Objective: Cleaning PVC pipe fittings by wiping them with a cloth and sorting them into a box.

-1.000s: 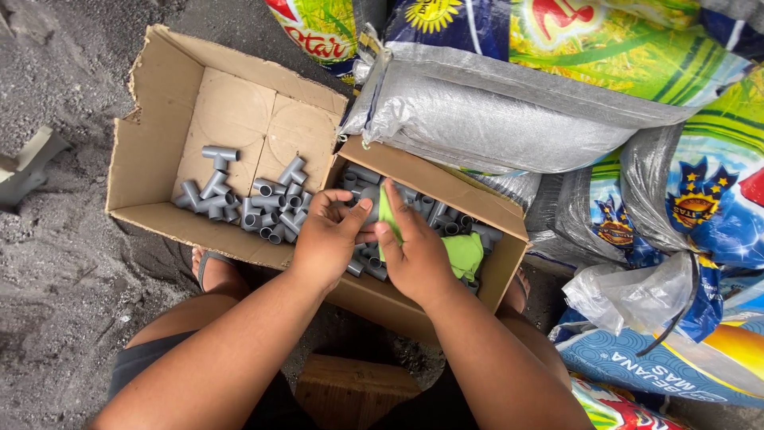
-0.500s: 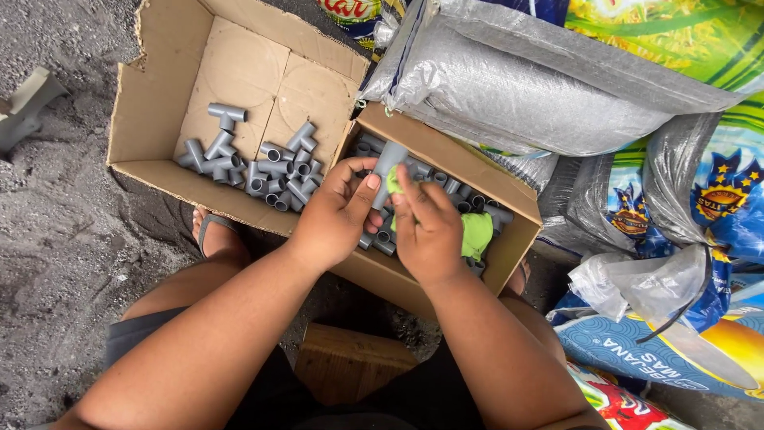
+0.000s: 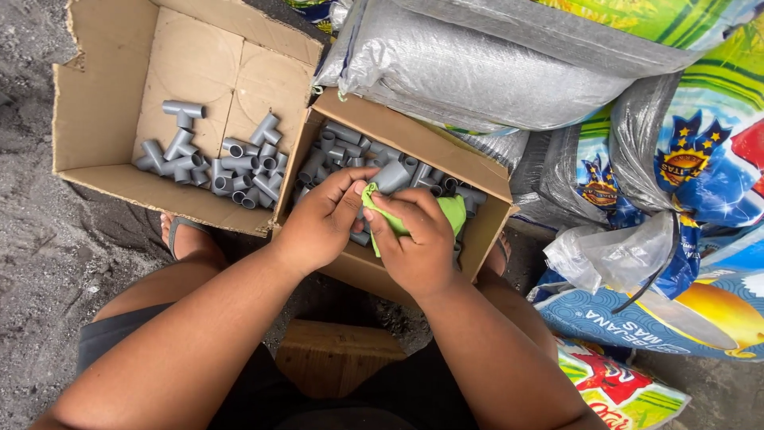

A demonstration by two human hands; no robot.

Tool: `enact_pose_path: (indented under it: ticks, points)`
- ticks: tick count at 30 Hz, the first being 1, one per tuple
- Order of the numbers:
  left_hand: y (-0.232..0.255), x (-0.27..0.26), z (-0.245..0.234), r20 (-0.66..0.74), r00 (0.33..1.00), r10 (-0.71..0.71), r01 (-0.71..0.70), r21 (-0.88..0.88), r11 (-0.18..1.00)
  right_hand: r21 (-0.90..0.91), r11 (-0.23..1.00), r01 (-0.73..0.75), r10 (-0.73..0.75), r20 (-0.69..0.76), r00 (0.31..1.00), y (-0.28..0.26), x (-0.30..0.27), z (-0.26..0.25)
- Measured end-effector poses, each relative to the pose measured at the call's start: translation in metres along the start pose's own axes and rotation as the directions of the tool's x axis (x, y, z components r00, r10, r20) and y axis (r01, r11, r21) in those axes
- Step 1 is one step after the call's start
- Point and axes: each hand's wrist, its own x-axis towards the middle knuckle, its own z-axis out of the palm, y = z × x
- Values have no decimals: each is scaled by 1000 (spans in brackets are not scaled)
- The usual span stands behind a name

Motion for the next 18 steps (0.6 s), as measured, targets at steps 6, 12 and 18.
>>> enact_pose_path:
  ticks: [6,12,18]
  points:
    - [13,6,14,-74,996,42,-34,102,994,-36,992,-120,119,-38,992,11,28,-32]
    - [5,24,26,-133,991,33,-43,-76,996,-8,999,-49,49,-11,999,4,18,-12]
    - [9,25,27,-21,996,90,-92,-108,990,-74,995,-74,66,-115,991,20,40,-30]
